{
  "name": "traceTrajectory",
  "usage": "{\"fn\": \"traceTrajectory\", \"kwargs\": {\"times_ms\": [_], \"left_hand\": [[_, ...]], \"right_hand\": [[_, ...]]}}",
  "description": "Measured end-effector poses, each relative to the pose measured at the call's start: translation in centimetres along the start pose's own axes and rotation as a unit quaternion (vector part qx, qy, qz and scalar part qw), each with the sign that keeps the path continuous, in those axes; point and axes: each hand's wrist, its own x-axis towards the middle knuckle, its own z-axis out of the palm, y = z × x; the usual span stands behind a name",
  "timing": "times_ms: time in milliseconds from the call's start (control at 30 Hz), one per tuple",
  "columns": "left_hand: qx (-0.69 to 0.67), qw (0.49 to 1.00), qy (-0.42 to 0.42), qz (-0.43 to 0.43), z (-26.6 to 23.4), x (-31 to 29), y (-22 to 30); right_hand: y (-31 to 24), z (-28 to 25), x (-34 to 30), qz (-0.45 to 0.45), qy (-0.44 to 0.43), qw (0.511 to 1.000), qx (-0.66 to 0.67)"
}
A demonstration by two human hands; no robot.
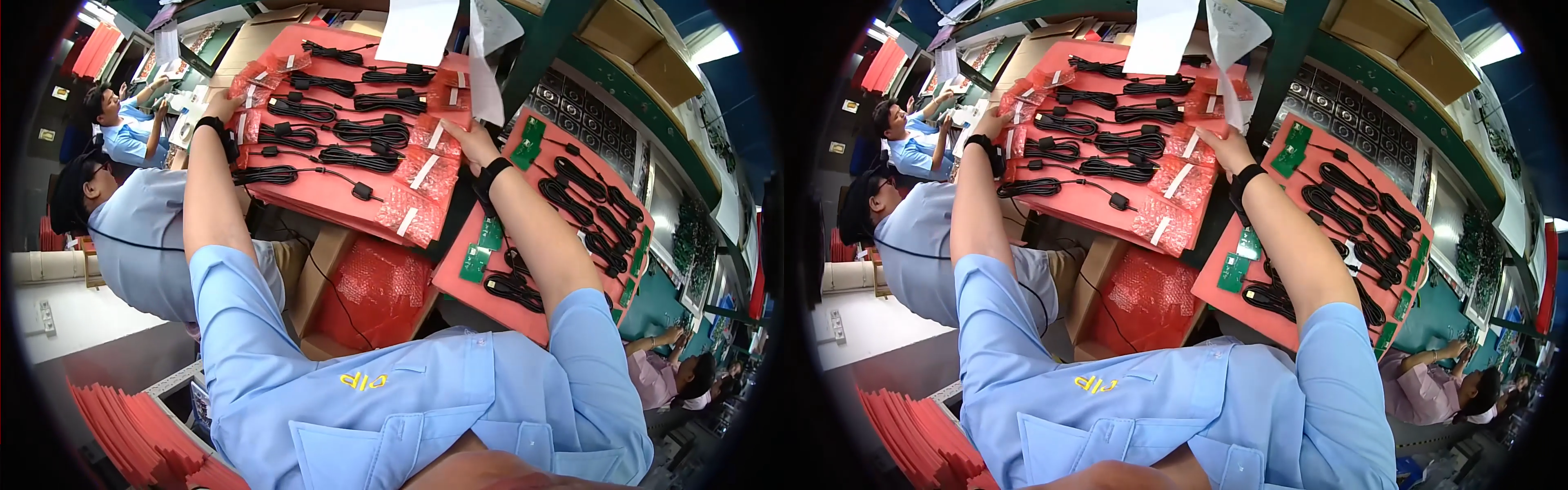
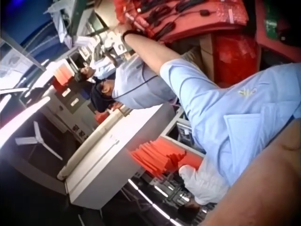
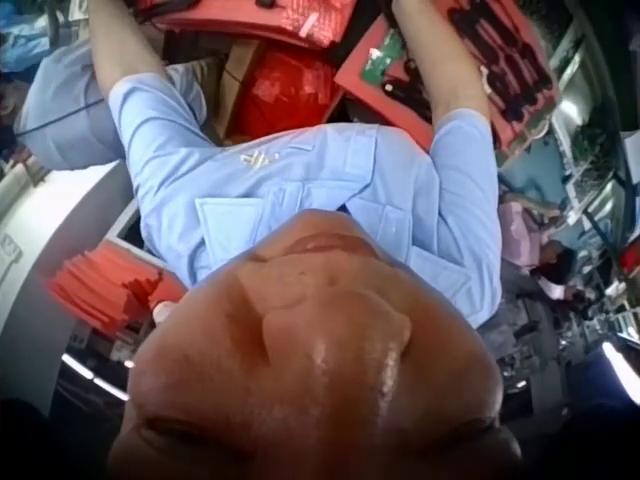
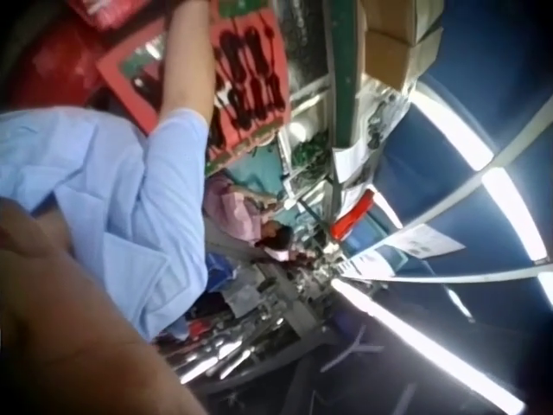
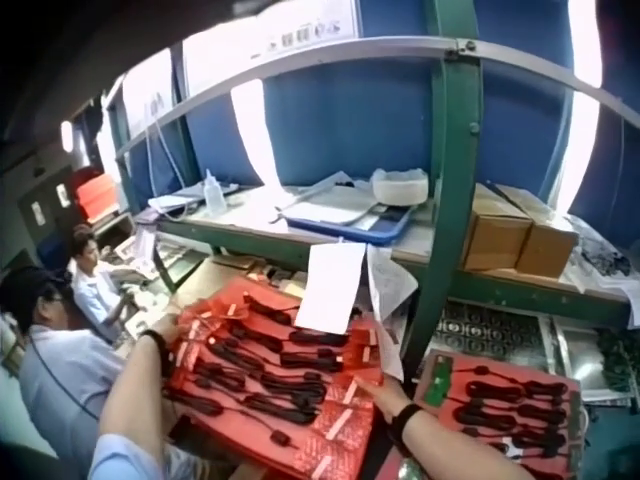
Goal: The person packages circuit boards by placing them into bubble wrap sleeves, sealing each sleeve with tape, and stacking the finished units onto a pink foam board. After filling the board, the person moves it aside and begins the process again with a new board.
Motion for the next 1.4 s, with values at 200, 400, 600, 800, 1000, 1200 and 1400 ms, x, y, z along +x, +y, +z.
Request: {"fn": "traceTrajectory", "kwargs": {"times_ms": [200, 400, 600, 800, 1000, 1200, 1400], "left_hand": [[0.176, 0.984, 0.011, -0.028, 2.2, 2.6, -5.2], [0.243, 0.959, 0.119, -0.084, 0.5, 3.0, -6.8], [-0.162, 0.963, 0.127, 0.171, 5.2, -13.9, 12.6], [-0.465, 0.814, -0.145, 0.316, 12.7, -42.3, 16.1], [-0.501, 0.790, -0.215, 0.279, 11.2, -55.1, 10.5], [-0.626, 0.769, -0.105, -0.077, 17.9, -54.2, 2.6], [-0.367, 0.897, -0.074, -0.235, 41.1, -43.5, -9.0]], "right_hand": [[-0.6, 0.1, -1.5, 0.058, 0.029, 0.998, -0.005], [-11.2, 3.1, -10.0, 0.186, -0.028, 0.978, -0.089], [-20.6, -1.2, -22.7, 0.032, -0.075, 0.986, 0.144], [-28.8, -5.7, -35.9, -0.105, -0.085, 0.951, 0.279], [-26.7, -9.8, -36.1, -0.080, -0.249, 0.926, 0.270], [-16.4, -8.1, -33.0, 0.099, -0.072, 0.992, 0.021], [-15.0, -3.7, -32.9, 0.077, -0.012, 0.981, -0.177]]}}
